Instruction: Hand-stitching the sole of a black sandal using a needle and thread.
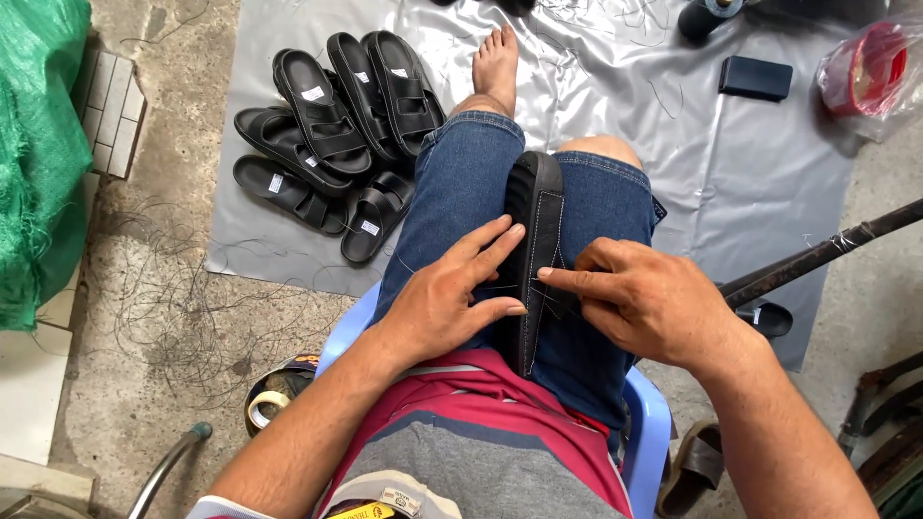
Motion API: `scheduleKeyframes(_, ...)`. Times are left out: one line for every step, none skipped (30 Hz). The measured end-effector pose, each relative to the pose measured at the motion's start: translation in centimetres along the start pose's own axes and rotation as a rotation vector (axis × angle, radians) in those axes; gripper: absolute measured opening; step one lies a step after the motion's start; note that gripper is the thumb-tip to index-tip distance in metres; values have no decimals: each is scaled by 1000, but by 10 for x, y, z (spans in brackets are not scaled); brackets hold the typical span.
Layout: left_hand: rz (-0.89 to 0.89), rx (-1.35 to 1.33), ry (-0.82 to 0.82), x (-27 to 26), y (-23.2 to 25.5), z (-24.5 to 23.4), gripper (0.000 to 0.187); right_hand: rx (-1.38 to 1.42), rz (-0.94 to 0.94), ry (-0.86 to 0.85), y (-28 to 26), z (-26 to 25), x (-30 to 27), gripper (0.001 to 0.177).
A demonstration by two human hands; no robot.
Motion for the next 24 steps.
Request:
scheduleKeyframes(-1,-1,0,-1,0,0,70,1,0,-1,0,0,0,38)
scheduleKeyframes(-4,2,2,-1,0,-1,70,-5,7,-11,0,0,0,39)
scheduleKeyframes(-6,6,4,-1,0,-2,70,-11,14,-22,0,0,1,40)
scheduleKeyframes(-6,4,3,-1,0,-2,70,-11,16,-22,-1,0,0,40)
scheduleKeyframes(-9,2,3,-1,1,-2,70,-29,14,-32,-1,0,0,42)
scheduleKeyframes(-11,0,5,0,1,-3,70,-48,10,-41,-1,0,0,43)
scheduleKeyframes(-10,0,6,1,1,-3,70,-49,10,-40,-3,-1,0,43)
scheduleKeyframes(-16,-16,3,1,1,-3,70,-103,-7,-8,-6,-2,-1,43)
scheduleKeyframes(-23,-32,1,1,0,-3,70,-156,-23,24,-9,-2,-1,42)
scheduleKeyframes(-25,-33,0,2,-2,-1,70,-155,-23,22,-13,-1,-2,42)
scheduleKeyframes(-32,-26,3,2,-4,0,70,-225,-8,40,-15,0,-2,41)
scheduleKeyframes(-38,-20,5,3,-6,2,69,-295,9,58,-18,1,-3,39)
scheduleKeyframes(-39,-21,3,4,-3,2,69,-294,10,57,-20,2,-3,39)
scheduleKeyframes(-37,-9,14,5,-1,0,68,-311,13,66,-21,3,-3,38)
scheduleKeyframes(-36,3,26,6,1,-1,67,-328,15,75,-23,4,-2,37)
scheduleKeyframes(-45,0,33,5,0,0,67,-328,7,66,-16,11,-3,37)
scheduleKeyframes(-59,-5,31,3,-1,1,67,-296,-3,91,-11,16,-5,36)
scheduleKeyframes(-67,-7,33,5,-2,1,66,-268,-15,120,-4,19,-5,35)
scheduleKeyframes(-72,-8,43,5,-4,1,66,-271,-24,115,1,22,-4,35)
scheduleKeyframes(-68,-23,43,5,-6,1,68,-139,-49,162,5,24,-4,34)
scheduleKeyframes(-64,-38,42,5,-8,2,69,-6,-73,208,10,25,-4,34)
scheduleKeyframes(-71,-39,49,4,-9,2,69,-5,-81,200,11,27,-4,34)
scheduleKeyframes(-75,-57,46,4,-11,3,69,13,-83,221,13,28,-4,33)
scheduleKeyframes(-78,-79,32,3,-12,4,69,34,-76,242,13,30,-6,33)
Point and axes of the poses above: each hand's wrist, its own x-axis towards the middle knuckle, its own z-axis out of the palm, y = z × x, the point moved 3 cm from there along x, towards the middle knuckle, and after that the axes turned 7 degrees about x, right-handed, at the moved point
